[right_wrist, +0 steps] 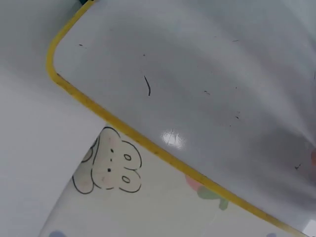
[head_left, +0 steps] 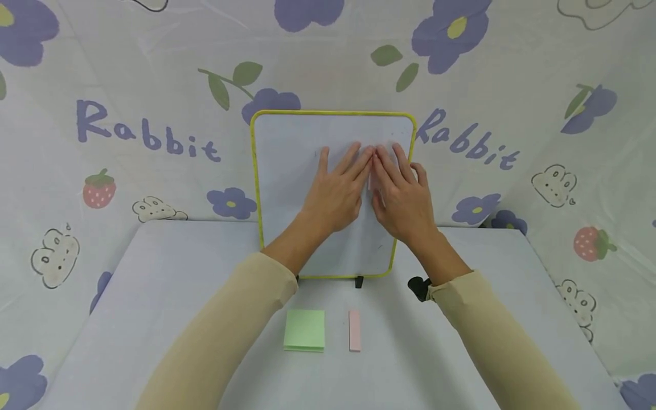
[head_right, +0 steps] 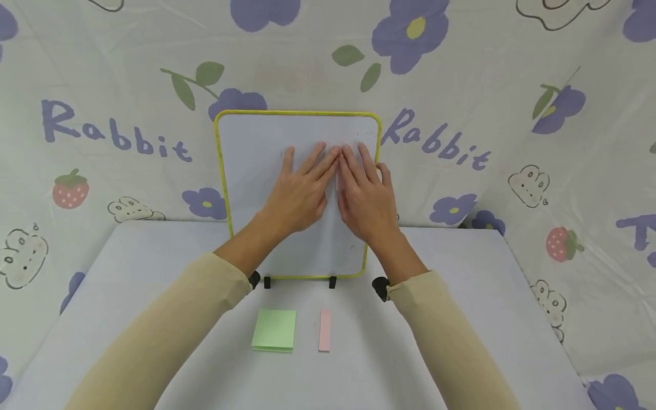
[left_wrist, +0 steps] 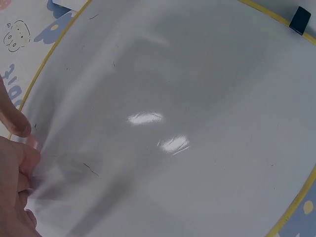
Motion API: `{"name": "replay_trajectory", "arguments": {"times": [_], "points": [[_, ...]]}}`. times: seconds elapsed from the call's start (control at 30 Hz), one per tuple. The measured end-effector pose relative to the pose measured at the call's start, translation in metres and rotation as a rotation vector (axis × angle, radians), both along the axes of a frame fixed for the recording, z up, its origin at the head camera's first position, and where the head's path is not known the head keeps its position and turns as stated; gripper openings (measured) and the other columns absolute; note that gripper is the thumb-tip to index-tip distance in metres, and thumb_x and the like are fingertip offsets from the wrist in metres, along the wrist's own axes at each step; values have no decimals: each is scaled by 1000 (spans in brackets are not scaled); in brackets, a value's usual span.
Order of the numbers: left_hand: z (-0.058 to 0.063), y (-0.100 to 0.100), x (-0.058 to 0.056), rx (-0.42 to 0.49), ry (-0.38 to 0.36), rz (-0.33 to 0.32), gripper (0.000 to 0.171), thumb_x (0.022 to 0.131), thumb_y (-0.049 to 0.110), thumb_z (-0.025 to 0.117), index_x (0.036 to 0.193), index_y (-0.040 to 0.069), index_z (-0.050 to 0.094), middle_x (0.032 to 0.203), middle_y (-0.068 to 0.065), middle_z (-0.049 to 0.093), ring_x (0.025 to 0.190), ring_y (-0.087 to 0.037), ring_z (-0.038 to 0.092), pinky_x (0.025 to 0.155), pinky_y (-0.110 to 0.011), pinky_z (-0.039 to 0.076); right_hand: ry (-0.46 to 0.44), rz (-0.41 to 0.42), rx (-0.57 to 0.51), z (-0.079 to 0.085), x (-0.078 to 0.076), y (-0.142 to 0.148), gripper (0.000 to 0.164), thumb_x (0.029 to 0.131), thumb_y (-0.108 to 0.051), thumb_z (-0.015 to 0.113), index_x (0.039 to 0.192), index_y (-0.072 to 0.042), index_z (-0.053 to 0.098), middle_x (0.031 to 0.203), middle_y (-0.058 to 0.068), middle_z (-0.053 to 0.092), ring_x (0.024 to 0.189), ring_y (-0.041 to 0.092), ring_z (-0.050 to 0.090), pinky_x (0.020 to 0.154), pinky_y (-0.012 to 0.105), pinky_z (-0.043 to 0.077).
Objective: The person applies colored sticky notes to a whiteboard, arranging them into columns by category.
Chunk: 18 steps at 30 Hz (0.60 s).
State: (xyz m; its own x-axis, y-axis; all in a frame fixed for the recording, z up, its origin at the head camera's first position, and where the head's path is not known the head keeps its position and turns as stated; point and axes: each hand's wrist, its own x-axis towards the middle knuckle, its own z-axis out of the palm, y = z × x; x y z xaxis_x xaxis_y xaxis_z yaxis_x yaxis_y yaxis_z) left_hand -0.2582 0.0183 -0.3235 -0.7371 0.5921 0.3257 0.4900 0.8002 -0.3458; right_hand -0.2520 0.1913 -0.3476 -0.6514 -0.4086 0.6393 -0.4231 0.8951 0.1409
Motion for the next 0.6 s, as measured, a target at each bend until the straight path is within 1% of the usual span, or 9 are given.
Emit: {"name": "replay_trajectory", "arguments": {"times": [0.1,0.2,0.3,0.43,0.6], "points": [[-2,0,0,-1,-5,9,68,99,32,50,159,13,25,166,1,17,152,-22,12,114,-63,20,-23,-30,59,-1,0,0,69,90,-18,64,152,-4,38,160,8,34,150,27,20,108,52,29],[-3,3,1,-9,-13,20,69,99,34,51,159,13,24,166,1,16,152,-21,12,114,-62,20,-69,-56,83,0,1,2,71,91,-19,63,155,-5,34,162,7,29,152,26,16,110,52,26],[-4,2,1,-11,-10,23,69,98,34,51,159,13,25,166,1,17,152,-21,13,114,-62,20,-100,-54,72,0,2,1,72,92,-20,63,155,-5,33,162,7,27,152,26,15,110,52,26],[-4,2,2,-7,-5,14,69,98,34,52,158,12,26,166,1,17,152,-21,14,114,-62,21,-114,-35,36,-1,3,2,71,92,-20,63,154,-5,34,162,7,29,152,27,16,111,52,25],[-4,3,3,-42,-18,24,70,99,36,51,159,12,23,167,1,14,152,-21,12,114,-62,21,-136,-17,14,-1,4,3,69,93,-22,61,154,-4,34,161,7,29,151,28,17,111,53,25]]}}
